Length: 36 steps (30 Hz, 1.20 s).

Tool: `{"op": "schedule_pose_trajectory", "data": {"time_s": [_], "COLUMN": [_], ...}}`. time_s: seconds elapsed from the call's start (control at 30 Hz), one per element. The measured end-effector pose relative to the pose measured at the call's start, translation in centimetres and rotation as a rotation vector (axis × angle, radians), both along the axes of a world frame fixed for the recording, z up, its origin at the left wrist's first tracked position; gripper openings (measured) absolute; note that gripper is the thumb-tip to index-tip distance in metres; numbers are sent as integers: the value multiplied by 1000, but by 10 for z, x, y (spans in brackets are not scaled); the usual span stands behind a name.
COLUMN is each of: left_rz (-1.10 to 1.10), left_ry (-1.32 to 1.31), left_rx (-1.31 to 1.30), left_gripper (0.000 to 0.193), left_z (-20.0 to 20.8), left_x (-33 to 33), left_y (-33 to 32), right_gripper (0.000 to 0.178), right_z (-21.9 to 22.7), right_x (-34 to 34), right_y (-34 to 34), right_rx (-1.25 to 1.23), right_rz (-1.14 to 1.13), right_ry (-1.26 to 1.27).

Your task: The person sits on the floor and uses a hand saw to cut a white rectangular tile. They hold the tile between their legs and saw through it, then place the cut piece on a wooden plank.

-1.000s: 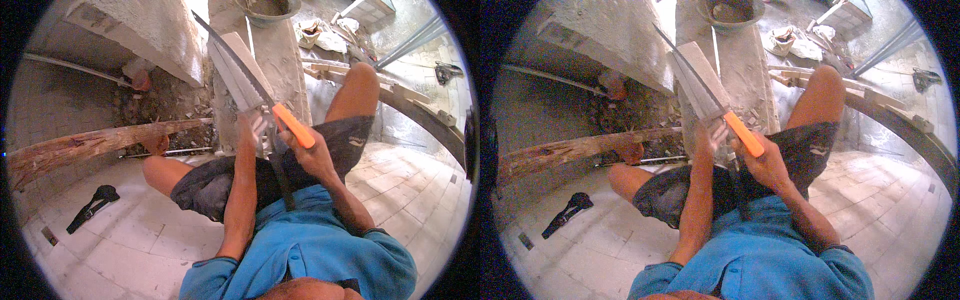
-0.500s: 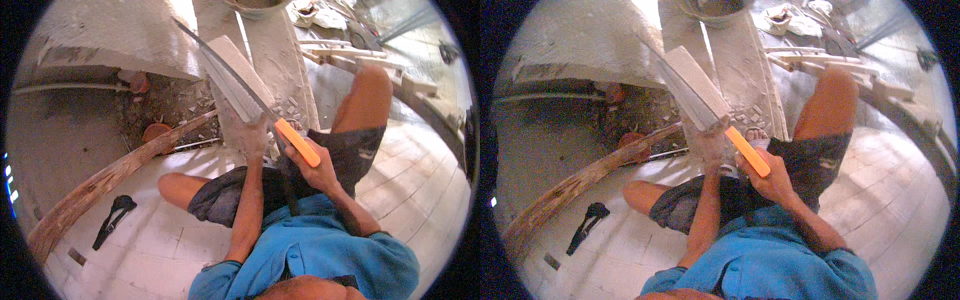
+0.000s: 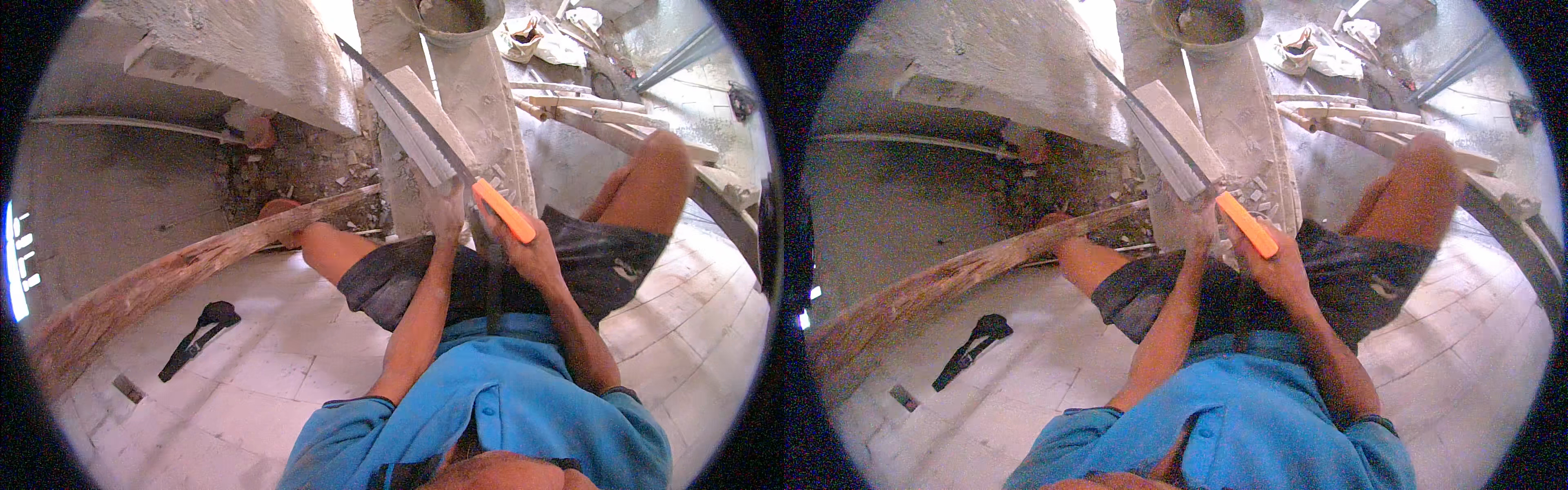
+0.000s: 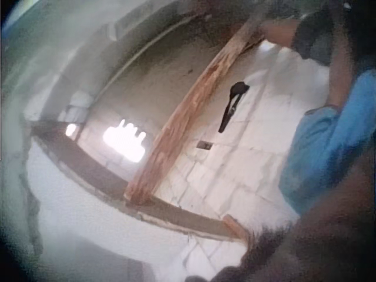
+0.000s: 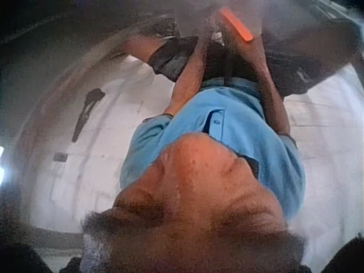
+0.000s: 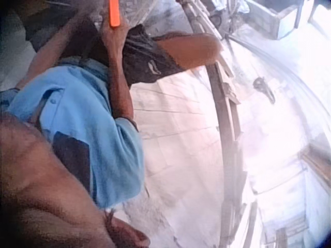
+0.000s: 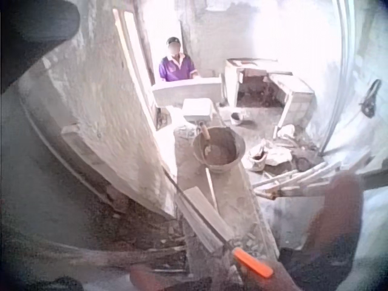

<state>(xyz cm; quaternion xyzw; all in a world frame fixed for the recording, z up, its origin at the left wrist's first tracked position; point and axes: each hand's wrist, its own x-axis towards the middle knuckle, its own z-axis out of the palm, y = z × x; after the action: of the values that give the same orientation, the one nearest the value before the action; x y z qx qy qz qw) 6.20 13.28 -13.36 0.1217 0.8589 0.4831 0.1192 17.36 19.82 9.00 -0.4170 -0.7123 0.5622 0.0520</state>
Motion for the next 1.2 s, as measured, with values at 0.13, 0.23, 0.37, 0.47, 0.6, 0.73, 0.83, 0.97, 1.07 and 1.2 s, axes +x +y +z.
{"op": "schedule_pose_trajectory", "data": {"time_s": [0.13,0.23,0.37,0.47,0.6,0.73,0.83,0.97,1.07,1.2], "left_rz": [165,154,-236,122,471,514,432,256,153,365], "left_ry": [-1027,-1331,-913,-1330,-1546,-1479,-1309,-1205,-1157,-1353], "left_rx": [783,1075,1316,1606,1510,1468,1424,1474,1492,1550], "left_gripper": [87,82,94,78,79,82,82,85,89,92], "left_z": [29,42,50,0,-6,-8,-7,-22,-41,-37], "left_x": [-8,-22,-32,-48,-38,-35,-18,-12,-28,-29], "left_y": [-16,-26,3,33,52,55,53,59,48,57], "right_gripper": [29,29,29,28,27,27,29,32,31,32], "right_z": [6,7,-16,-4,22,50,-9,-39,-31,-7], "right_x": [2,3,11,0,41,62,9,-47,1,55], "right_y": [-7,-8,-12,-20,-27,-38,-10,7,-17,-44], "right_rx": [28,-3,-17,-12,59,32,74,171,85,107], "right_rz": [-11,-5,18,77,74,80,75,79,141,86], "right_ry": [-28,-41,25,28,-43,-95,22,132,40,82]}}
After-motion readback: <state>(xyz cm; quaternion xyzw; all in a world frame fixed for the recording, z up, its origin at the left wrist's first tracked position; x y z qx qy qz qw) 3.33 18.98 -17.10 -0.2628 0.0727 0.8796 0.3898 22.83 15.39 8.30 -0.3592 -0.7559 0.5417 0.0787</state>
